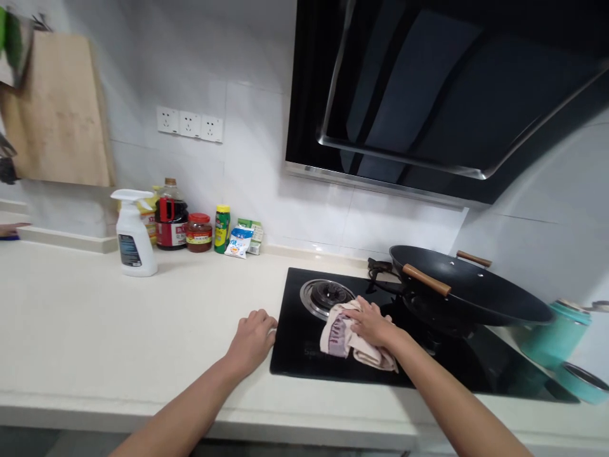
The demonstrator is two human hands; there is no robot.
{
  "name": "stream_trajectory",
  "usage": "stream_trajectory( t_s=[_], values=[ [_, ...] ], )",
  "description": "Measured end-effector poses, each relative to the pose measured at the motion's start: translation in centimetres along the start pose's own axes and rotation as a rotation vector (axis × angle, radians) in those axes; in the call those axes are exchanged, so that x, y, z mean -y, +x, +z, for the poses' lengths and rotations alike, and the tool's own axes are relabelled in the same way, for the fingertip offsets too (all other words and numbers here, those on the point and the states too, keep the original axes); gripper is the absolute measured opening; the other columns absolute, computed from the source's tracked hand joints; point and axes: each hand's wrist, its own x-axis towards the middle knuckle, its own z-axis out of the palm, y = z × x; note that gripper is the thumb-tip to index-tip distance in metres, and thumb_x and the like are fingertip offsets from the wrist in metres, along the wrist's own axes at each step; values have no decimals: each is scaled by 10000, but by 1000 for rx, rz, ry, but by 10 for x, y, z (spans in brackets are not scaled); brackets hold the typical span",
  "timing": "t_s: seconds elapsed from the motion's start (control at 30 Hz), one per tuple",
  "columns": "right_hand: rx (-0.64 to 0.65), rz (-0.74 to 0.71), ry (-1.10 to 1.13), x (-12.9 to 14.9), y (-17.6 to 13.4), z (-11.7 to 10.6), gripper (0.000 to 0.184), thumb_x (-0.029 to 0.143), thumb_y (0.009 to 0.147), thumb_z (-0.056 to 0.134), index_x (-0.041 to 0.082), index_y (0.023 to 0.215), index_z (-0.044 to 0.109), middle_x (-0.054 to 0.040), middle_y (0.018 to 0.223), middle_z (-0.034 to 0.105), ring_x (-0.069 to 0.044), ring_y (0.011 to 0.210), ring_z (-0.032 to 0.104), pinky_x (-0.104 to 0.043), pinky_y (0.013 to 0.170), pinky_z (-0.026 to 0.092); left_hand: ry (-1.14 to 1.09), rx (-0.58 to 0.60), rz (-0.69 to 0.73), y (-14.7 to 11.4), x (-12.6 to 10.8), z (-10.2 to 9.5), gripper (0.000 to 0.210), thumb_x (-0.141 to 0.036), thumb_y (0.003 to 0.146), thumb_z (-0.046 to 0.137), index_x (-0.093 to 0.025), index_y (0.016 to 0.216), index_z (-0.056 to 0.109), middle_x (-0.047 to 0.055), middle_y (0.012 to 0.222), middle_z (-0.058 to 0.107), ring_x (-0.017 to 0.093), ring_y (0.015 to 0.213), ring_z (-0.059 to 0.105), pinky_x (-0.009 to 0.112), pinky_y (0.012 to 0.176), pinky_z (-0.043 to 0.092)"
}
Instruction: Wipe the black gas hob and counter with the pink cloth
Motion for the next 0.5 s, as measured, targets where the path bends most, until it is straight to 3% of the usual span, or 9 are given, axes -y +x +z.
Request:
stream_trajectory(
  t_s=[0.07, 0.13, 0.23, 0.4, 0.5],
  values=[
    [-52, -26, -29, -19, 17, 4, 456, 307, 894, 575, 450, 1322, 638, -78, 1502, 420, -354, 1278, 463, -618, 1022, 340, -50, 18, -33, -2, -1, 0, 296, -239, 954, 385, -237, 1019, 673, 83, 1110, 643, 270, 1105, 559, 426, 943, 402],
    [-104, -47, -60, -34, 34, 8, 442, 281, 888, 554, 416, 1293, 666, -82, 1352, 512, -274, 1112, 537, -507, 993, 386, -110, 23, -89, -3, -2, 0, 342, -288, 980, 358, -247, 1147, 654, 89, 1172, 637, 275, 1151, 544, 445, 987, 396],
    [-136, -18, -101, -46, 61, 10, 437, 219, 881, 523, 377, 1256, 683, -89, 1219, 536, -244, 1003, 539, -443, 939, 400, -132, 35, -104, -4, -6, -2, 433, -414, 983, 402, -250, 1346, 573, 111, 1272, 615, 300, 1216, 515, 492, 1043, 379],
    [-144, -4, -116, -54, 108, 5, 343, 184, 872, 539, 316, 1154, 682, -84, 1160, 536, -224, 935, 535, -394, 893, 401, -33, 120, 13, -1, -12, -10, 537, -531, 957, 458, -224, 1378, 590, 147, 1323, 594, 347, 1224, 513, 572, 1056, 387],
    [-165, 5, -109, -59, 139, 4, 478, 141, 805, 600, 268, 1266, 584, -97, 1231, 502, -206, 933, 555, -364, 895, 406, -9, 195, 30, 3, -12, -15, 543, -533, 951, 487, -226, 1388, 590, 153, 1349, 586, 361, 1236, 515, 582, 1053, 414]
  ],
)
